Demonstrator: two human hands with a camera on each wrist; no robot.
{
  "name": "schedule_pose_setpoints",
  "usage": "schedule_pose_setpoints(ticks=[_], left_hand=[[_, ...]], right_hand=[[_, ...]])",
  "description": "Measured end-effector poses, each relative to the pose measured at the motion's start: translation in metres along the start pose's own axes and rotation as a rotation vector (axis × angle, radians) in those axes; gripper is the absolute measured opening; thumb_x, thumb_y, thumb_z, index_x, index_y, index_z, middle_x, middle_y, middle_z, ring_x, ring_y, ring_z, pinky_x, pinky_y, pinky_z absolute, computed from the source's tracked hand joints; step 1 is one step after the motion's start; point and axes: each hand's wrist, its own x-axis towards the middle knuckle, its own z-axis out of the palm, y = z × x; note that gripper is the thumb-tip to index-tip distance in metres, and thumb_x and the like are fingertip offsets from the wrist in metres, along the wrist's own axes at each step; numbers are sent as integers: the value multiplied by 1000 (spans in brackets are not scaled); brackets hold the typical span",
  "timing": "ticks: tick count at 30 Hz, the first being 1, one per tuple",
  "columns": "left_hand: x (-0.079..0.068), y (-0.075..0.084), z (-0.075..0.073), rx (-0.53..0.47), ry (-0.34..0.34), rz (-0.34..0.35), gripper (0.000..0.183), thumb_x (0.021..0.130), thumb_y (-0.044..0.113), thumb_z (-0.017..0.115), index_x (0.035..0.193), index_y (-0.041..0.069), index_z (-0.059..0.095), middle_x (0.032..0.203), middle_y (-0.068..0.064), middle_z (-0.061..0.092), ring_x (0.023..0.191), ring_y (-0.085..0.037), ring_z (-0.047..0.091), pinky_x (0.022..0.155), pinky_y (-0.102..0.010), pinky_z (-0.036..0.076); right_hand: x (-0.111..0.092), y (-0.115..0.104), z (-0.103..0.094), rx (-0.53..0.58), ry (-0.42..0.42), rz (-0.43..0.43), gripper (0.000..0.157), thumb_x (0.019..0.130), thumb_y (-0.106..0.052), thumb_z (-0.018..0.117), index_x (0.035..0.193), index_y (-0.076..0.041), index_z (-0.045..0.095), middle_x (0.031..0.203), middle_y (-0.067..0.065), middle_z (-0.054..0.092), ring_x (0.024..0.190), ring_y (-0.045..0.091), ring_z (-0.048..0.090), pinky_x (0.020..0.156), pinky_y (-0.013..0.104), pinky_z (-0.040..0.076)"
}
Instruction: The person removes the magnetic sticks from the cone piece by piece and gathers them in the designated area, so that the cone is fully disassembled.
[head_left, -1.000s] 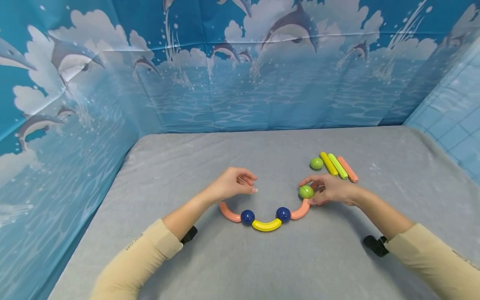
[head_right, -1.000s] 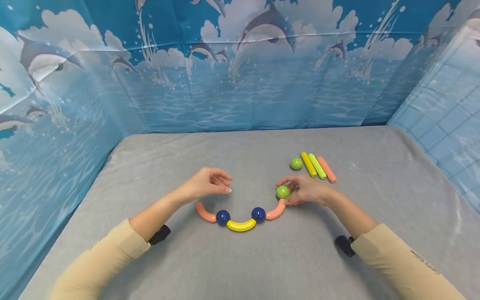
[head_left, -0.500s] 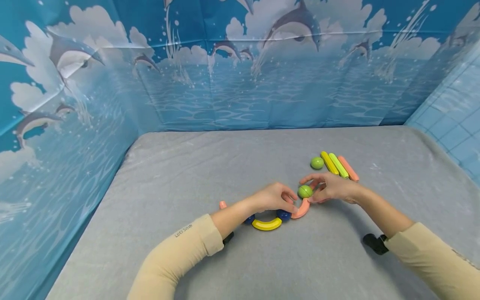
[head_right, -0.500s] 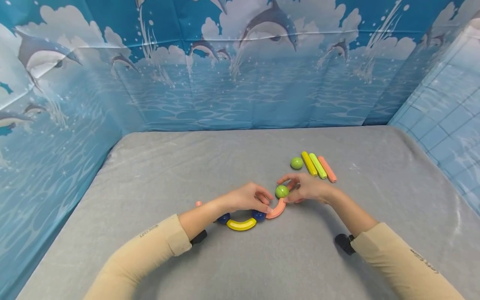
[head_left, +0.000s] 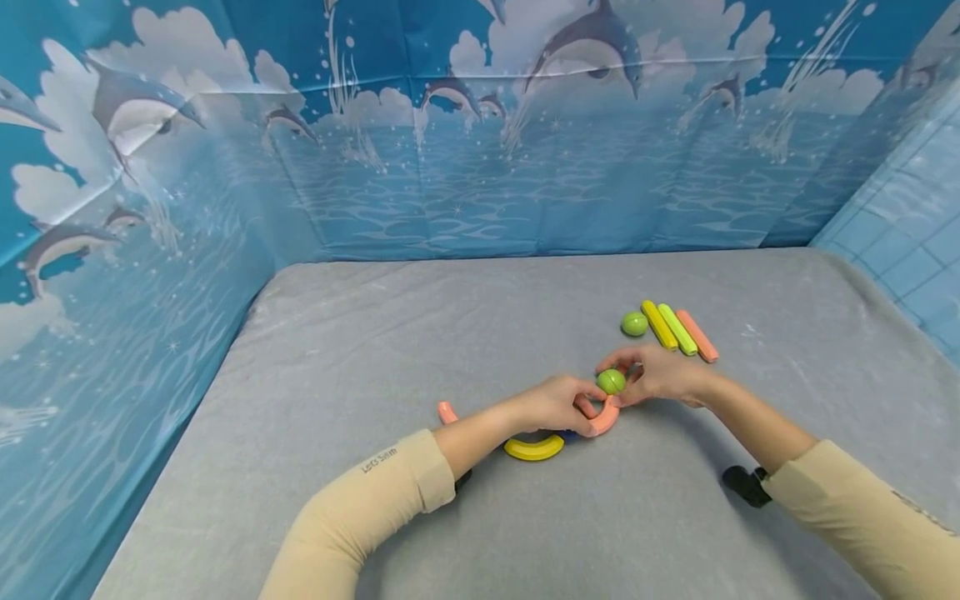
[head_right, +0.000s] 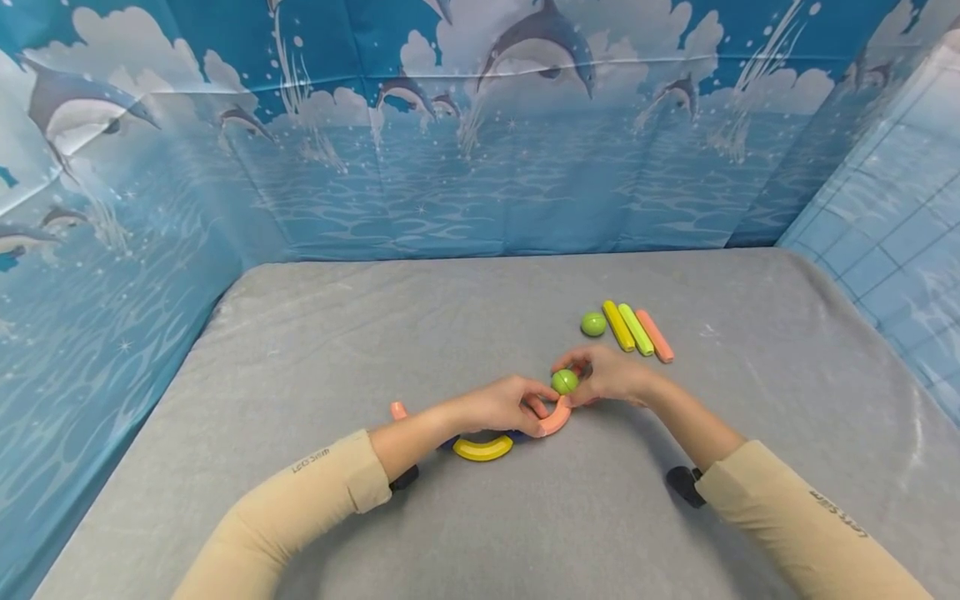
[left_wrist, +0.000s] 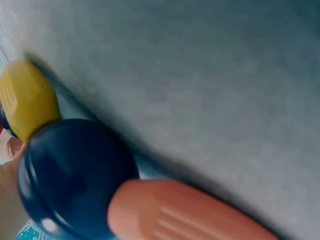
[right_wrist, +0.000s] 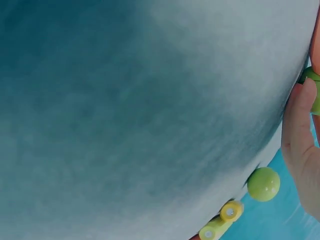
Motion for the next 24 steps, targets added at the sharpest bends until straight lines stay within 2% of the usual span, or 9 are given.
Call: schedule_pose_setpoints(ticks=[12, 19, 24], left_hand=[[4, -4, 6, 18, 7, 0, 51, 83, -1, 68, 131, 3, 52, 91, -2, 63, 75, -6, 56, 65, -17, 45], [6, -5, 3, 47, -2, -5, 51, 83, 2, 69, 131, 6, 53, 88, -1, 64, 74, -6, 57, 65, -17, 44], [5, -4, 0, 39, -5, -21, 50, 83, 3, 68, 131, 7, 53, 88, 1, 63, 74, -5, 55, 65, -17, 44]], right_hand=[[-5, 4, 5, -16, 84, -54, 44, 73, -5, 77, 110, 4, 55, 92, 13, 52, 70, 21, 50, 60, 30, 46], [-8, 3, -3, 42, 123, -43, 49, 75, -6, 76, 118, 7, 55, 96, 14, 51, 74, 21, 51, 64, 32, 48], [-11, 3, -15, -21, 183, -11, 55, 76, -12, 77, 123, 6, 54, 107, 16, 47, 83, 23, 50, 68, 32, 49]])
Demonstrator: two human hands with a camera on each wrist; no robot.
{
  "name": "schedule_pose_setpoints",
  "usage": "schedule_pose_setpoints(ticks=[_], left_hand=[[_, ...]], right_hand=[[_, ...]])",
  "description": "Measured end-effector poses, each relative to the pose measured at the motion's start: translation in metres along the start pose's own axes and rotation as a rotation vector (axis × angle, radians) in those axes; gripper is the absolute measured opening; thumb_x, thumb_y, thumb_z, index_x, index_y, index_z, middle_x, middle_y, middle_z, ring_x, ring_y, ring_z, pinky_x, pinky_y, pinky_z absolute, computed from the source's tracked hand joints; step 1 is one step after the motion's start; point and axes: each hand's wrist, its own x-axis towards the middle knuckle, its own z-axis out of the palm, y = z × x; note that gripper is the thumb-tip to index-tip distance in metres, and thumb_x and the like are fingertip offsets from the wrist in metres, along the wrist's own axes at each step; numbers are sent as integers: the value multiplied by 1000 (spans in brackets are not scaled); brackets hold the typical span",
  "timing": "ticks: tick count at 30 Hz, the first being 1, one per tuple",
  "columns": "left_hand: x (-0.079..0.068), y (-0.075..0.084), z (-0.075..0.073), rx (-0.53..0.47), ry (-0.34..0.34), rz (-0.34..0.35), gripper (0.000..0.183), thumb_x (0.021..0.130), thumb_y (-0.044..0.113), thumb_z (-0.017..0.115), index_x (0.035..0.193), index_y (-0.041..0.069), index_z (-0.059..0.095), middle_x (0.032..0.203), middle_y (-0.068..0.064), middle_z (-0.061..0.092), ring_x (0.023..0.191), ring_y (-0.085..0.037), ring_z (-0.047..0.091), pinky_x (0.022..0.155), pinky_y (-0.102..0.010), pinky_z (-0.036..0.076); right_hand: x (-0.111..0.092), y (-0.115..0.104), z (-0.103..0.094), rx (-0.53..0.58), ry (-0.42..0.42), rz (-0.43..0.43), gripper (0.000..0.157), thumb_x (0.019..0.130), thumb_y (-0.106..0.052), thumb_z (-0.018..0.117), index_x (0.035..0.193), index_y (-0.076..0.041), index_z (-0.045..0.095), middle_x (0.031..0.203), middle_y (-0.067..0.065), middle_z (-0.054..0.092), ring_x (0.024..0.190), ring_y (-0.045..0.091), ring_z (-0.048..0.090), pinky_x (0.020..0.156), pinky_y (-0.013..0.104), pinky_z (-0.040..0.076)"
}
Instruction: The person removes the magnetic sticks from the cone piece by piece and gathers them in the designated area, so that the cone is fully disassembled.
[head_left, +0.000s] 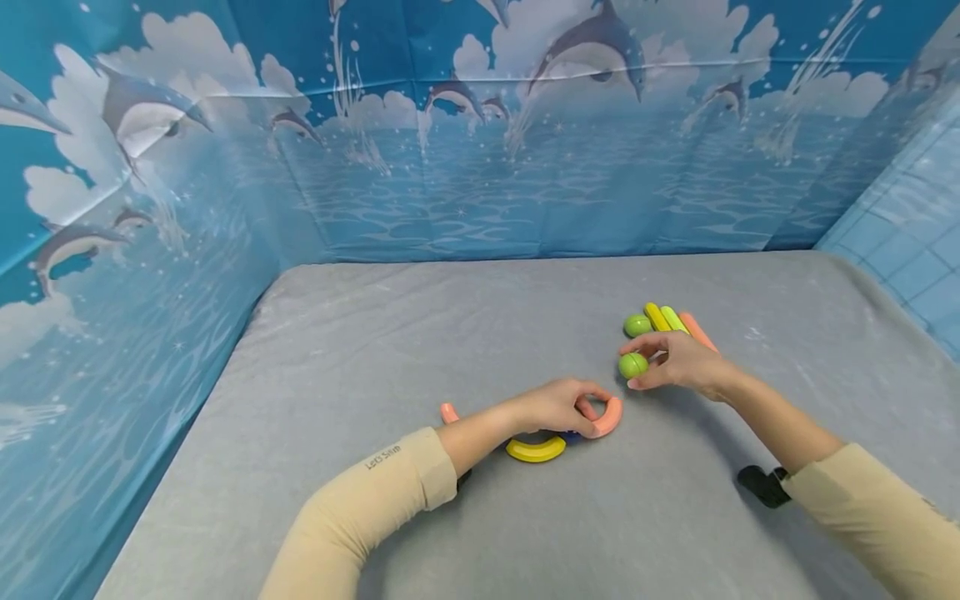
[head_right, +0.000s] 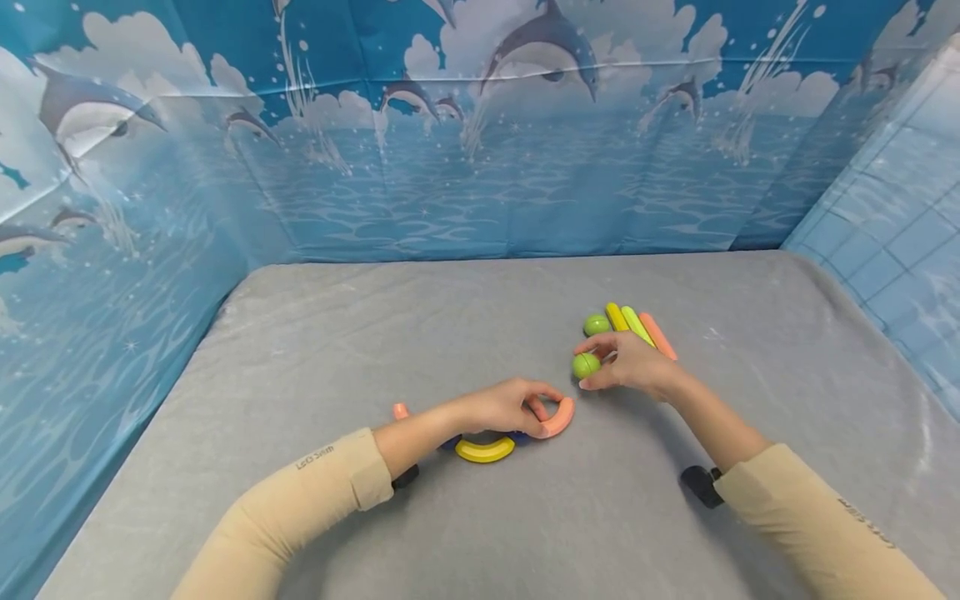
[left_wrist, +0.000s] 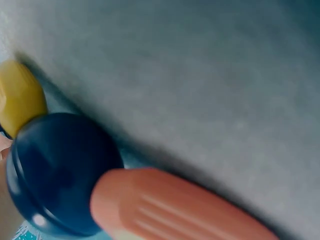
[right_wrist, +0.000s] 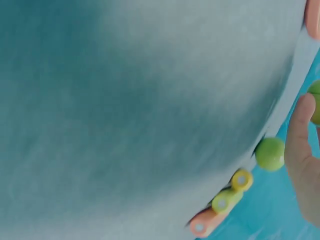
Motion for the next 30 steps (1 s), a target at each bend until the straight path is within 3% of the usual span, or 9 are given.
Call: schedule_pose_setpoints(ticks=[6, 12, 30], left_hand=[[-2, 2, 0, -3, -6, -11, 50, 84, 2, 67, 131, 7, 52, 87, 1, 61, 73, -5, 54, 63, -17, 43], [-2, 2, 1, 7, 12, -14, 51, 83, 1, 68, 131, 7, 53, 85, 2, 59, 71, -6, 52, 61, -16, 42], [-4, 4, 2, 3, 10, -20, 51, 83, 1, 68, 131, 8, 52, 84, 3, 58, 70, -6, 52, 61, -17, 41]], right_hand=[[2, 5, -15, -137, 103, 0, 56, 76, -15, 78, 123, 6, 56, 104, 16, 47, 88, 26, 46, 66, 31, 47], [6, 8, -21, -270, 203, -11, 47, 73, -12, 78, 112, 4, 56, 104, 22, 51, 89, 31, 50, 64, 31, 46], [15, 10, -18, -478, 300, -3, 43, 66, -10, 82, 102, 2, 61, 90, 19, 58, 80, 32, 52, 66, 42, 43]])
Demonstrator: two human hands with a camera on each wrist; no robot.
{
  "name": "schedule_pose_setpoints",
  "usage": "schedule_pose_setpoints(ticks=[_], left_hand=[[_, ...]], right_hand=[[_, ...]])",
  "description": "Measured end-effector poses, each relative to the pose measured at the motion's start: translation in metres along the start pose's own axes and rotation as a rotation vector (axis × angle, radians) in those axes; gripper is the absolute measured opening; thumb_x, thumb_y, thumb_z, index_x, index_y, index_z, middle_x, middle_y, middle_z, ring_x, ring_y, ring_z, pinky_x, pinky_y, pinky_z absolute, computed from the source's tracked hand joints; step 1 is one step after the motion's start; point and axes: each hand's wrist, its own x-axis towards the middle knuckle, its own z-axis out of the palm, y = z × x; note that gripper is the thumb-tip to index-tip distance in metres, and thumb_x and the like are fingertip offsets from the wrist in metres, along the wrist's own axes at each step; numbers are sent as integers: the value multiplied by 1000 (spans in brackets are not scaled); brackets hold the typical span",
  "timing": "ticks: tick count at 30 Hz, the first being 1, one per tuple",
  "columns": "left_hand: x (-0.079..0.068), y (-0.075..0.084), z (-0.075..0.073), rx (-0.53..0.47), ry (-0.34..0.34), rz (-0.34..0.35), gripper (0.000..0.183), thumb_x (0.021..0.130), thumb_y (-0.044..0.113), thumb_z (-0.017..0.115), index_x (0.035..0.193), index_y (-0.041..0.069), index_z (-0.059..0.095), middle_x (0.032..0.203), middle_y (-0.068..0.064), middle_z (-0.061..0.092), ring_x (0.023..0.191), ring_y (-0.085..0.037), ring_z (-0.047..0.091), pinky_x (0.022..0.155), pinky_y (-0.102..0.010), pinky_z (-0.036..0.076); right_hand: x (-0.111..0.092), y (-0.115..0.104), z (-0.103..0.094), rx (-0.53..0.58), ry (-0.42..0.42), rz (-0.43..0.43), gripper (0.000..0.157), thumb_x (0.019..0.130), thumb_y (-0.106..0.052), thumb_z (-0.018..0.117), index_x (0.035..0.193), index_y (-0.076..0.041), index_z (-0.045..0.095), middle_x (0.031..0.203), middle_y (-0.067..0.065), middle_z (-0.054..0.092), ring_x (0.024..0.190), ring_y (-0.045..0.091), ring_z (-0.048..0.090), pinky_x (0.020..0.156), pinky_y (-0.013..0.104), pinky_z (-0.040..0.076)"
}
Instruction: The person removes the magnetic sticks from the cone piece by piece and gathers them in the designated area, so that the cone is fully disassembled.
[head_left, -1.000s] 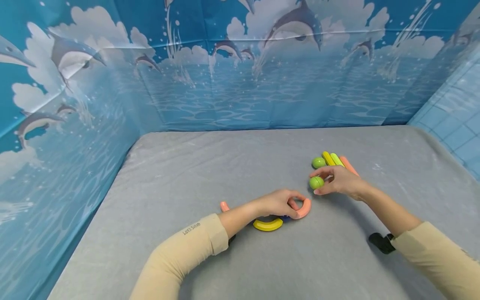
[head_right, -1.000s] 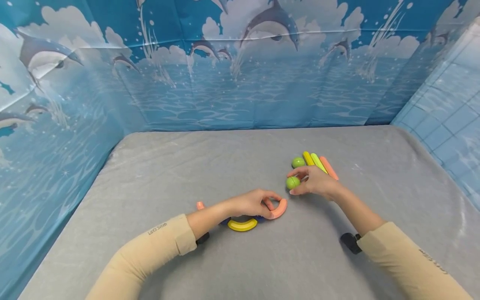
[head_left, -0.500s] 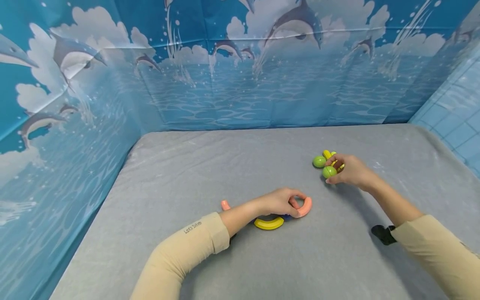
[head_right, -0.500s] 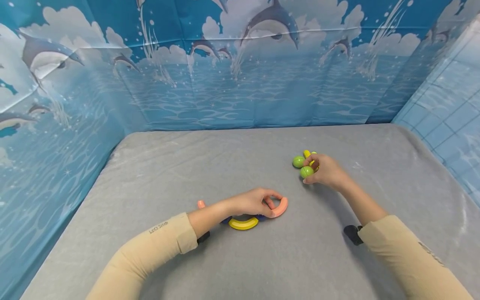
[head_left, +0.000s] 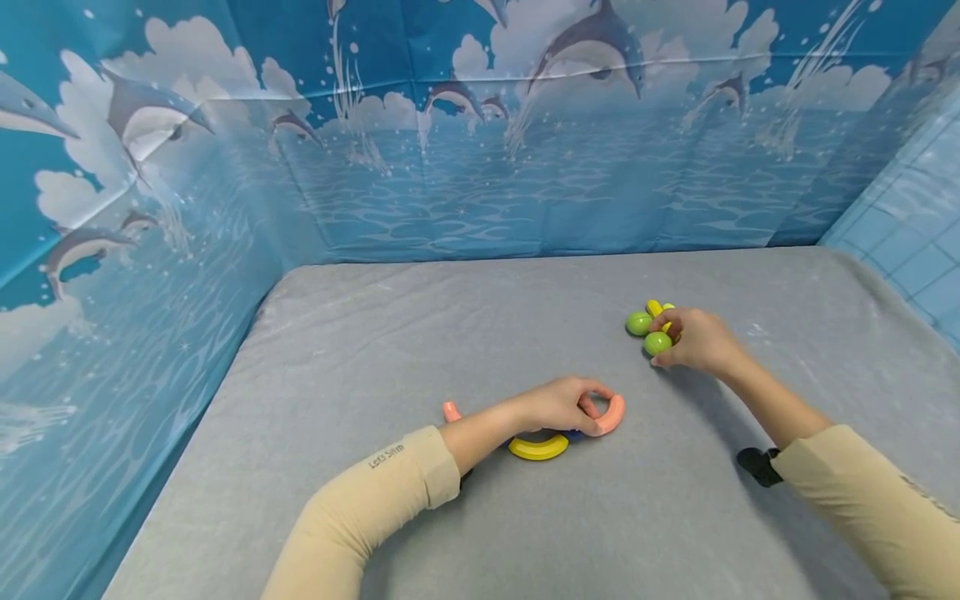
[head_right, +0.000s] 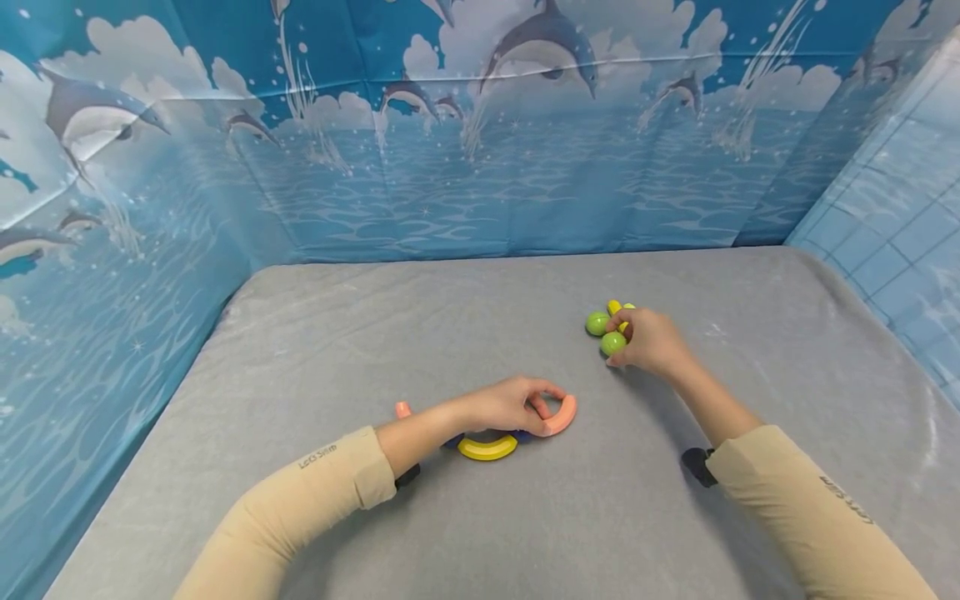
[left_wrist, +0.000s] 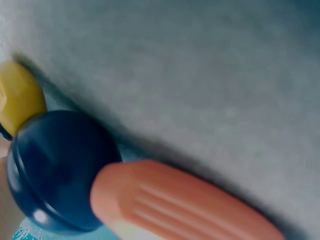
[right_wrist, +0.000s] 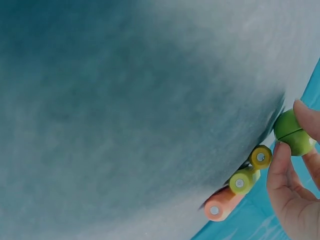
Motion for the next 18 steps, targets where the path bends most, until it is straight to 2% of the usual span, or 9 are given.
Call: schedule_pose_setpoints(ticks=[11, 18], left_hand=[[0, 0, -2, 6, -10, -4, 51, 84, 3, 68, 132, 9, 51, 84, 2, 59, 70, -6, 52, 61, -17, 41], [-1, -2, -3, 44, -29, -1, 51, 86, 7, 67, 134, 11, 49, 75, 1, 59, 62, -8, 51, 57, -18, 40]], right_hand=[[2, -1, 1, -15, -13, -6, 43, 67, -11, 82, 102, 3, 61, 90, 20, 59, 82, 33, 53, 68, 44, 43], [2, -2, 0, 8, -22, -18, 43, 67, -11, 82, 101, 3, 61, 88, 20, 59, 79, 31, 53, 64, 40, 44]])
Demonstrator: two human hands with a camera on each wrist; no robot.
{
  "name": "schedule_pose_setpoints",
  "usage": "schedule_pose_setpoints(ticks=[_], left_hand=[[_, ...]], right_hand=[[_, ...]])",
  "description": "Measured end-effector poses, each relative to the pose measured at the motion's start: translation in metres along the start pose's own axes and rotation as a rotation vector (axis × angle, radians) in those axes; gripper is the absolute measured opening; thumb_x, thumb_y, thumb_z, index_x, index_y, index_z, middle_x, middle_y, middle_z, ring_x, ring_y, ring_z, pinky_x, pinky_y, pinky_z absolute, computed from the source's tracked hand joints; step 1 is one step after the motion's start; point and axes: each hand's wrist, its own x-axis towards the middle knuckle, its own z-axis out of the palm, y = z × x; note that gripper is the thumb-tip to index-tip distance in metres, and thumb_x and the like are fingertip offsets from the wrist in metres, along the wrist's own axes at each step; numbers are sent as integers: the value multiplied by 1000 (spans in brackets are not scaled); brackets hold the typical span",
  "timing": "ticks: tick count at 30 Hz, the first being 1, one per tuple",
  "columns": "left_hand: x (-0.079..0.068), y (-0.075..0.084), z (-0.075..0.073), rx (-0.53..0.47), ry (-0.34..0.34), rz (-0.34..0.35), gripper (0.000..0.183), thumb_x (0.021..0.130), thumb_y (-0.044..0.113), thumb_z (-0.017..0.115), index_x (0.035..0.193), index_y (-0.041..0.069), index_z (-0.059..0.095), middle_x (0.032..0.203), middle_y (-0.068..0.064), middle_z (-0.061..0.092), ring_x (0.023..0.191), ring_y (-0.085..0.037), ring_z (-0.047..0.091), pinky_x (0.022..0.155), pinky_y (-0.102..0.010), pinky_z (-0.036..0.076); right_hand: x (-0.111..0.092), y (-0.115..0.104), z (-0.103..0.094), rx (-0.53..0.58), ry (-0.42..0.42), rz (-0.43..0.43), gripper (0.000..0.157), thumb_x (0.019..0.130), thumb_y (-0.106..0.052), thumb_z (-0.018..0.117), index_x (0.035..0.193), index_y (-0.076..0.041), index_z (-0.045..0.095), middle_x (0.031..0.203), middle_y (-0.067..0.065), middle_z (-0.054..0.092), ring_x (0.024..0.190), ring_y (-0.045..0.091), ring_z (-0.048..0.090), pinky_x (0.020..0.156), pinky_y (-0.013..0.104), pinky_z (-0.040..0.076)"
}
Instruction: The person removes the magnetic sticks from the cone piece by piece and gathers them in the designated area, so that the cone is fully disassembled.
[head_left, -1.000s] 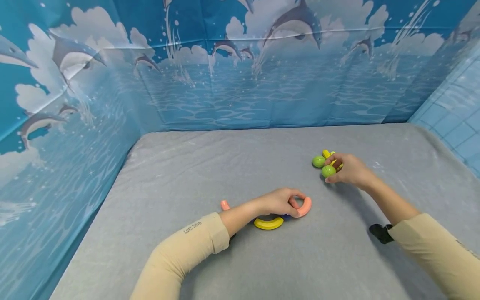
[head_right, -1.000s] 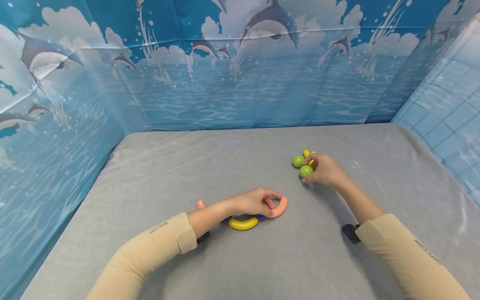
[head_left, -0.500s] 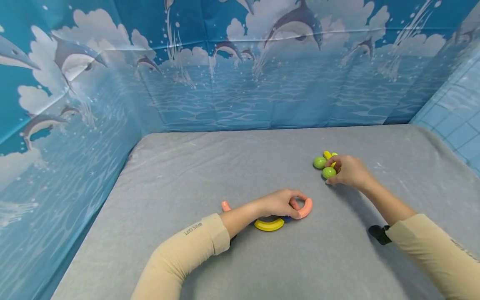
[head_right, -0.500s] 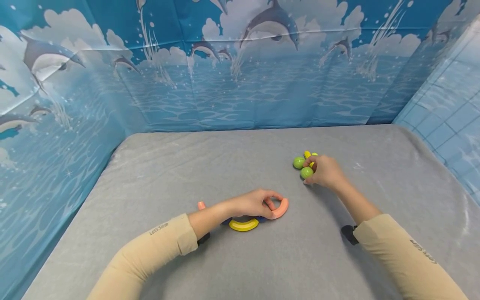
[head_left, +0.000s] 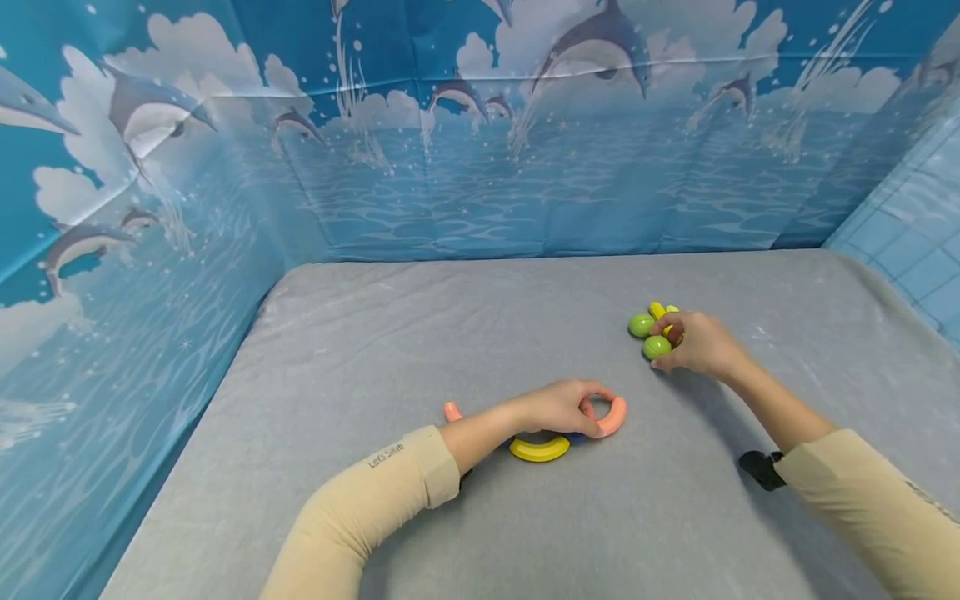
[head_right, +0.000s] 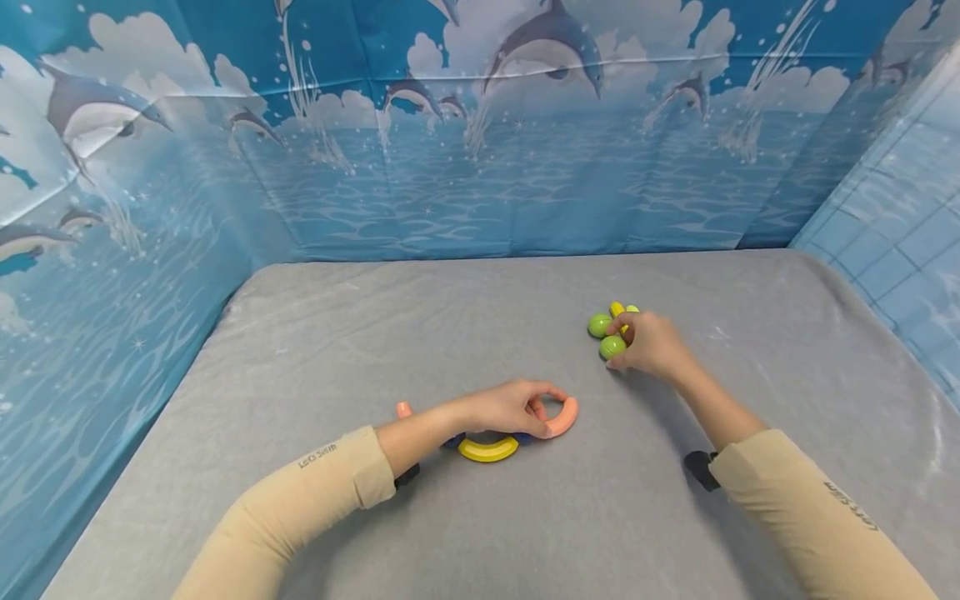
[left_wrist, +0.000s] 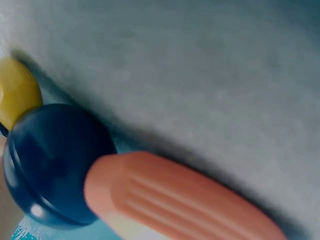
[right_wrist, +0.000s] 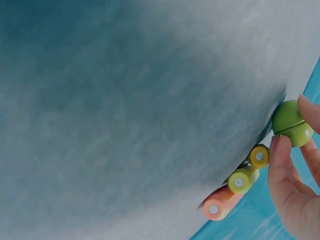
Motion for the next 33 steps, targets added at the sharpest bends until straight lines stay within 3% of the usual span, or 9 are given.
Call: schedule_pose_setpoints(ticks=[10, 17, 21, 28, 33], left_hand=[[-3, -3, -4, -10, -9, 47, 49, 85, 10, 68, 132, 11, 52, 90, 2, 56, 72, -7, 51, 63, -17, 42], [-14, -13, -15, 204, 22, 144, 51, 83, 24, 72, 129, 10, 54, 101, 2, 59, 85, -3, 53, 76, -14, 41], [-24, -20, -21, 227, -1, 181, 51, 82, 22, 73, 128, 9, 55, 104, -1, 60, 84, -3, 55, 76, -15, 43], [-36, -25, -24, 235, -40, 217, 43, 86, 20, 70, 126, 11, 58, 98, 0, 61, 80, -2, 59, 74, -16, 45], [-37, -27, -21, 228, -1, 232, 39, 85, 17, 70, 122, 11, 61, 97, -1, 62, 78, -4, 59, 73, -16, 44]], right_hand=[[-5, 1, -6, 73, -17, 19, 43, 70, -11, 79, 107, 3, 61, 98, 24, 59, 85, 33, 55, 63, 36, 46], [-10, 1, -13, 108, -33, 25, 43, 73, -12, 78, 110, 3, 61, 101, 24, 59, 91, 35, 54, 64, 36, 47], [-15, -1, -19, 153, -55, 15, 45, 74, -14, 77, 112, 3, 59, 103, 22, 58, 95, 36, 54, 67, 35, 48], [-22, -14, -13, 157, -117, -92, 44, 76, -20, 78, 112, -1, 63, 103, 13, 62, 98, 31, 57, 75, 40, 50], [-28, -29, 1, 227, -223, -208, 43, 76, -23, 78, 110, -1, 63, 109, 12, 63, 102, 31, 55, 82, 42, 48]])
